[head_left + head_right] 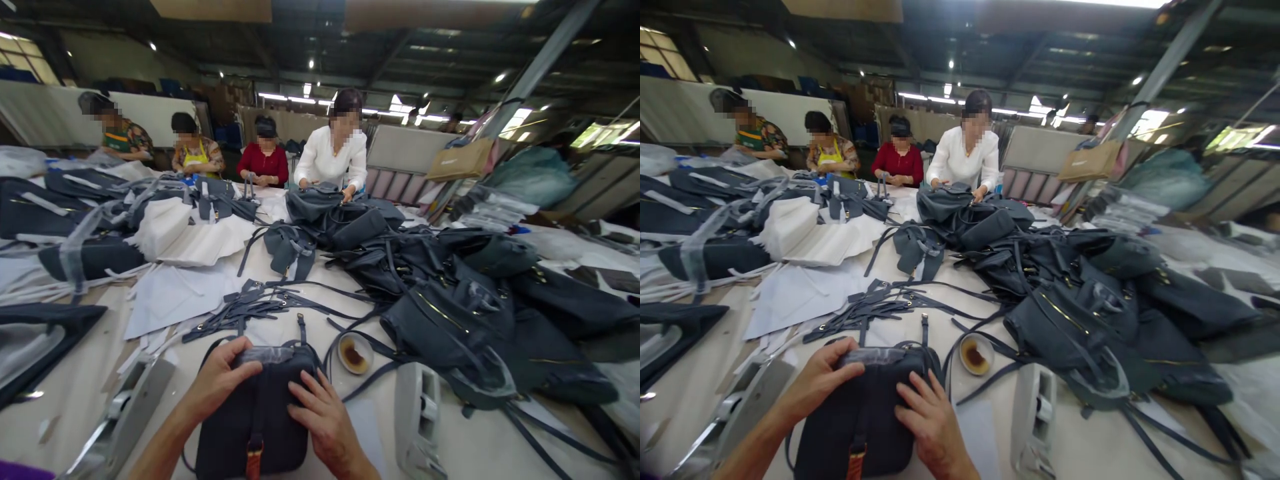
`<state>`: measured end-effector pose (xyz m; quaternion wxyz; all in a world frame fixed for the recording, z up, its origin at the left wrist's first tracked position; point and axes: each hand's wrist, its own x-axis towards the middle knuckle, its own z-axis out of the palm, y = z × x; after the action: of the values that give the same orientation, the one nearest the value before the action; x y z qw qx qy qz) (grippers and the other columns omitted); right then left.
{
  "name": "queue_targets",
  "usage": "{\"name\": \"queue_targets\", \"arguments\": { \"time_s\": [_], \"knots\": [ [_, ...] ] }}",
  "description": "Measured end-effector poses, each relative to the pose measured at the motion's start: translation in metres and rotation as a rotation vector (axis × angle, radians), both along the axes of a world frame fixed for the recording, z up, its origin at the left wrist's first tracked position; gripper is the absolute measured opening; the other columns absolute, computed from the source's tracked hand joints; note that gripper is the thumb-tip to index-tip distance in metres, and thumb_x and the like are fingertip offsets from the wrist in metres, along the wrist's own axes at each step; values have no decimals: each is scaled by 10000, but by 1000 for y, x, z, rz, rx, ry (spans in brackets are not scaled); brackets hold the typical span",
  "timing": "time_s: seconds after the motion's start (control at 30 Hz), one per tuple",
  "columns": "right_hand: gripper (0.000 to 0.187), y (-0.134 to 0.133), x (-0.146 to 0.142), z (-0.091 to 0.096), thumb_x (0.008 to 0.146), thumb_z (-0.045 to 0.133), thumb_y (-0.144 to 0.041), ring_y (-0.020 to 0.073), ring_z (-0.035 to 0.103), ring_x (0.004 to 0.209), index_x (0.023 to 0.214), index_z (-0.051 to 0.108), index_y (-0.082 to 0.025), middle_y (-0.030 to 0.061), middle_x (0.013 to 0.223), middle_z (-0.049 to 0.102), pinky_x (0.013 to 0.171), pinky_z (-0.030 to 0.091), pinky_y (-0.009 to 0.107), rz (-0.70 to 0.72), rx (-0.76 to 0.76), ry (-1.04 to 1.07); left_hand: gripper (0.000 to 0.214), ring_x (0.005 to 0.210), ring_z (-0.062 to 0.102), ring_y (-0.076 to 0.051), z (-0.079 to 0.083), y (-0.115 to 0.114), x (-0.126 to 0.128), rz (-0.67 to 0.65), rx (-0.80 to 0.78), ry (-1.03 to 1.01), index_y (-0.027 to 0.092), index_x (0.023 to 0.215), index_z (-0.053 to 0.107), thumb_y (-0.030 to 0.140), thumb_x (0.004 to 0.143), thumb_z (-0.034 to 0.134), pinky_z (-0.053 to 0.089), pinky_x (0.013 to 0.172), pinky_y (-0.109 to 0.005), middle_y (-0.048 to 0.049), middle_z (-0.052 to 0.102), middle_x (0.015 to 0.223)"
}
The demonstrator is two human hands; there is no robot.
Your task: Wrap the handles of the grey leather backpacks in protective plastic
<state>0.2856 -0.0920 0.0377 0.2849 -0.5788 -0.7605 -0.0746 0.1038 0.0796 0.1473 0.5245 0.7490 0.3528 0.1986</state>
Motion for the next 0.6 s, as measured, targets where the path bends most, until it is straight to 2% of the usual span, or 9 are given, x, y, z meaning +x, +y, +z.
{"name": "queue_targets", "arguments": {
  "time_s": [0.1, 0.17, 0.27, 0.33, 0.4, 0.47, 0.6],
  "knots": [
    [321, -3, 2, -7, 864, 455, -80, 256, 567, 1234, 1009, 685, -252, 23, 1233, 692, 1045, 451, 517, 32, -30, 103, 290, 543, 363, -112, -8, -2, -3, 97, -154, -37, 189, 615, 509, 421, 723, 646, 304, 532, -212, 73, 407, 555],
    [296, -4, 8, -12, 871, 451, -106, 245, 664, 1102, 949, 700, -246, 40, 1095, 753, 981, 520, 450, -31, -42, 346, 288, 530, 346, -105, -17, -2, -4, 129, -223, -55, 187, 626, 513, 420, 712, 659, 281, 518, -209, 81, 388, 542],
    [232, 2, 30, -14, 906, 487, -258, 223, 748, 835, 898, 716, -221, 69, 890, 781, 774, 607, 306, -321, -112, 842, 258, 530, 358, -106, -28, -2, -5, 86, -302, -71, 179, 654, 546, 402, 705, 665, 268, 513, -211, 76, 418, 544],
    [269, 16, 50, -11, 889, 525, -383, 239, 747, 806, 902, 715, -193, 94, 879, 772, 725, 607, 292, -474, -181, 1018, 229, 541, 372, -110, -31, -5, -5, 59, -330, -64, 178, 665, 557, 384, 724, 639, 272, 522, -214, 66, 444, 560],
    [346, 42, 67, -8, 884, 507, -456, 250, 740, 850, 923, 704, -175, 103, 905, 764, 755, 598, 306, -496, -248, 1006, 199, 574, 401, -120, -33, -11, -4, 57, -332, -53, 178, 652, 559, 351, 733, 615, 292, 548, -218, 52, 470, 581],
    [382, 78, 76, -6, 909, 447, -458, 237, 735, 867, 945, 698, -172, 96, 936, 760, 774, 588, 307, -432, -324, 908, 170, 622, 445, -134, -37, -17, -3, 70, -330, -36, 177, 624, 567, 311, 715, 620, 320, 586, -223, 37, 509, 602],
    [290, 166, 73, -20, 912, 443, -299, 191, 717, 849, 961, 714, -207, 37, 900, 761, 788, 555, 273, -256, -454, 660, 172, 640, 527, -166, -53, -29, 0, 137, -466, -70, 200, 584, 608, 315, 650, 717, 380, 615, -250, 37, 556, 573]
  ]
}}
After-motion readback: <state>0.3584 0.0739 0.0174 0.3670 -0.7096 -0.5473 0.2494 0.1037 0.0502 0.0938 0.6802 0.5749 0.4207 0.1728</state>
